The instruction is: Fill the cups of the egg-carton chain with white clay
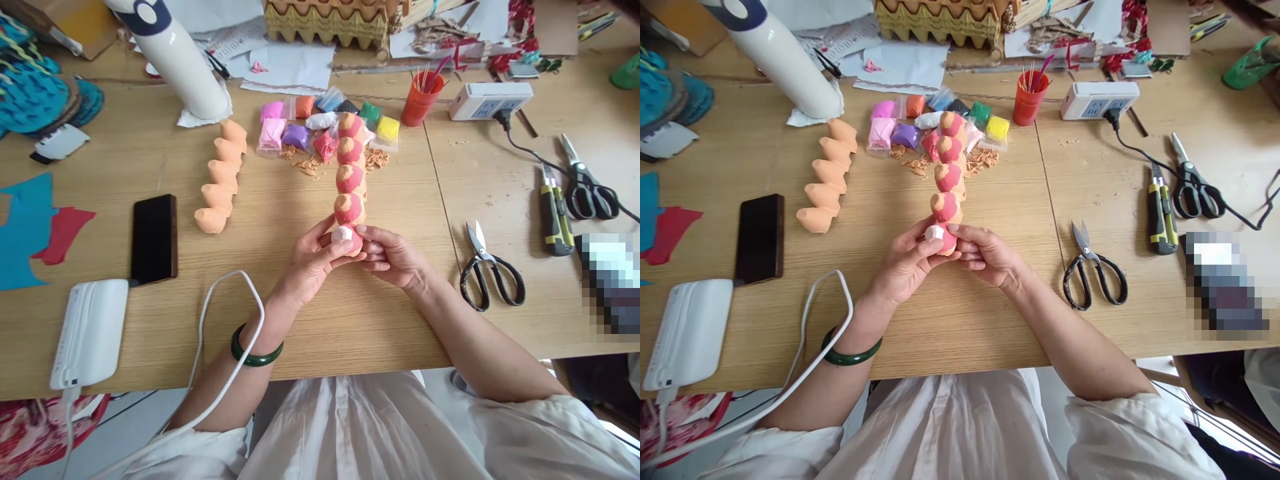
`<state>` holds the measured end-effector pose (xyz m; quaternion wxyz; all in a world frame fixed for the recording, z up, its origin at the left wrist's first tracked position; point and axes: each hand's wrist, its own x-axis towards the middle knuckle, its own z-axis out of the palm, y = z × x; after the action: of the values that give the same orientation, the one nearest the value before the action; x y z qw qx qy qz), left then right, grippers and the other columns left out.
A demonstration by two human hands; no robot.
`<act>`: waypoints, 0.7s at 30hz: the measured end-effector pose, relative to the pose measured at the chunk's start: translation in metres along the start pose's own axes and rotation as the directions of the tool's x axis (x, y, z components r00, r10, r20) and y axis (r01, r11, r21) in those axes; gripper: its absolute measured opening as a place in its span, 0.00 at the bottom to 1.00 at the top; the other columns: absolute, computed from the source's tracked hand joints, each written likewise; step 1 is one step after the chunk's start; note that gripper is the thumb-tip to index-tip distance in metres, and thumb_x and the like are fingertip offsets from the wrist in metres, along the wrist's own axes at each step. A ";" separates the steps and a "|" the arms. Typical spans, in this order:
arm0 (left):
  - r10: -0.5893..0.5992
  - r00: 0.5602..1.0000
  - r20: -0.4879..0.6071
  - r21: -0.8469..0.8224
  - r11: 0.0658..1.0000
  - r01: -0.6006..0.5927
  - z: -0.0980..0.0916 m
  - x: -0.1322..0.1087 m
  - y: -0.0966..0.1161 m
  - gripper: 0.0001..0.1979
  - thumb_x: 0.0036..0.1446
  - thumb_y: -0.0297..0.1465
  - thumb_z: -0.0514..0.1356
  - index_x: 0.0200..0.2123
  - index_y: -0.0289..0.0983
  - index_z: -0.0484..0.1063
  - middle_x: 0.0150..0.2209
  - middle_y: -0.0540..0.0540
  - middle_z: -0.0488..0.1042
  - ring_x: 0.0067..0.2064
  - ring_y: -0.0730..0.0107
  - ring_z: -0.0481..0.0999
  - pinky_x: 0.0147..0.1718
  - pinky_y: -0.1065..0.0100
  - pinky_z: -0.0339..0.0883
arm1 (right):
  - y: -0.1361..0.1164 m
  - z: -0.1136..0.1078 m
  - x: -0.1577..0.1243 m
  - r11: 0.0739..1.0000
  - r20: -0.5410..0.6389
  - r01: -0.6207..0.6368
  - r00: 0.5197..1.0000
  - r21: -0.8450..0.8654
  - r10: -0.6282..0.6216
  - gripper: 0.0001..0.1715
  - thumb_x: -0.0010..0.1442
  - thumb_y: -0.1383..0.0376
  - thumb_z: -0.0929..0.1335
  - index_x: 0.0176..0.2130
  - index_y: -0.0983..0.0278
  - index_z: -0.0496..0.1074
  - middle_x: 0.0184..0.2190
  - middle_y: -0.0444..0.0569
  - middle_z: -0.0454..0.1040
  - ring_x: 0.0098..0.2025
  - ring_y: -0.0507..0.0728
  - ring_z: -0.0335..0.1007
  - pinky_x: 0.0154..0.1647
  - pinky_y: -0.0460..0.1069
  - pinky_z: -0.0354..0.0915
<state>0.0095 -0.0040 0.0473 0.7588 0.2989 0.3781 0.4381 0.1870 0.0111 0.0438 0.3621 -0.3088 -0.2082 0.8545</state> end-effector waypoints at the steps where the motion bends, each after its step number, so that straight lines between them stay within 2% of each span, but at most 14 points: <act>1: 0.021 0.999 -0.032 0.008 1.000 -0.021 0.000 0.001 -0.002 0.33 0.49 0.36 0.80 0.58 0.37 0.79 0.46 0.47 0.84 0.42 0.69 0.84 0.49 0.63 0.84 | 0.001 0.000 0.000 1.000 0.000 0.001 1.000 0.013 -0.001 0.31 0.53 0.59 0.84 0.25 0.61 0.61 0.18 0.29 0.43 0.20 0.44 0.31 0.12 0.38 0.41; 5: 0.047 0.997 -0.068 0.019 0.999 -0.046 -0.001 0.003 -0.006 0.39 0.47 0.42 0.81 0.61 0.37 0.78 0.47 0.46 0.84 0.41 0.69 0.84 0.44 0.66 0.83 | 0.002 0.001 0.000 0.998 0.013 0.007 1.000 0.063 -0.008 0.33 0.54 0.59 0.84 0.25 0.61 0.59 0.18 0.29 0.44 0.20 0.43 0.30 0.12 0.37 0.43; 8: 0.060 0.997 -0.042 0.084 0.995 -0.056 -0.006 0.001 -0.003 0.48 0.47 0.52 0.79 0.66 0.37 0.73 0.43 0.45 0.82 0.37 0.68 0.82 0.39 0.65 0.82 | 0.002 0.000 0.000 0.993 0.047 0.049 0.997 0.106 -0.054 0.35 0.55 0.59 0.84 0.25 0.60 0.57 0.17 0.29 0.44 0.19 0.43 0.31 0.12 0.36 0.43; 10: 0.183 0.980 -0.076 0.212 0.963 -0.164 -0.010 -0.002 0.000 0.51 0.48 0.55 0.78 0.69 0.38 0.71 0.47 0.43 0.80 0.39 0.66 0.81 0.40 0.66 0.81 | 0.001 0.000 0.000 0.989 0.073 0.081 0.993 0.127 -0.090 0.36 0.54 0.59 0.84 0.25 0.61 0.56 0.17 0.29 0.45 0.19 0.42 0.31 0.12 0.35 0.45; 12: 0.391 0.917 -0.076 0.387 0.859 -0.334 -0.012 -0.006 0.002 0.48 0.50 0.52 0.78 0.71 0.44 0.70 0.61 0.40 0.75 0.49 0.62 0.80 0.47 0.65 0.80 | 0.001 -0.001 -0.001 0.985 0.096 0.101 0.989 0.138 -0.115 0.37 0.52 0.59 0.85 0.24 0.61 0.57 0.16 0.29 0.47 0.18 0.41 0.31 0.12 0.34 0.47; 15: 0.587 0.801 0.116 0.573 0.619 -0.537 -0.011 -0.013 0.001 0.42 0.51 0.45 0.80 0.69 0.53 0.74 0.75 0.43 0.62 0.68 0.49 0.71 0.65 0.57 0.73 | 0.002 -0.002 -0.002 0.983 0.127 0.109 0.984 0.145 -0.128 0.36 0.51 0.58 0.86 0.23 0.62 0.58 0.16 0.29 0.48 0.17 0.41 0.31 0.12 0.34 0.49; 17: 0.627 0.742 0.238 0.623 0.488 -0.612 -0.008 -0.017 -0.001 0.36 0.56 0.41 0.78 0.67 0.57 0.76 0.79 0.48 0.57 0.77 0.43 0.60 0.73 0.50 0.64 | 0.003 -0.003 -0.003 0.983 0.149 0.102 0.981 0.150 -0.125 0.34 0.51 0.58 0.85 0.24 0.63 0.60 0.16 0.29 0.49 0.17 0.41 0.32 0.11 0.34 0.48; 18: 0.634 0.725 0.270 0.632 0.452 -0.630 -0.006 -0.018 -0.002 0.33 0.59 0.39 0.76 0.67 0.58 0.76 0.80 0.51 0.54 0.80 0.42 0.55 0.75 0.48 0.61 | 0.004 -0.003 -0.003 0.984 0.163 0.095 0.979 0.152 -0.119 0.33 0.51 0.57 0.85 0.24 0.63 0.61 0.16 0.29 0.50 0.17 0.41 0.32 0.11 0.34 0.48; 21: 0.641 0.706 0.299 0.630 0.423 -0.651 -0.002 -0.021 -0.004 0.29 0.67 0.37 0.70 0.69 0.61 0.73 0.82 0.59 0.49 0.83 0.40 0.45 0.76 0.47 0.59 | 0.009 -0.006 -0.005 0.986 0.207 0.067 0.973 0.155 -0.099 0.31 0.53 0.55 0.84 0.25 0.64 0.64 0.15 0.30 0.50 0.17 0.41 0.33 0.10 0.34 0.46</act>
<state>0.0028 -0.0239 0.0501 0.3620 0.6855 0.3646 0.5159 0.1888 0.0024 0.0360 0.3948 -0.1785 -0.1954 0.8799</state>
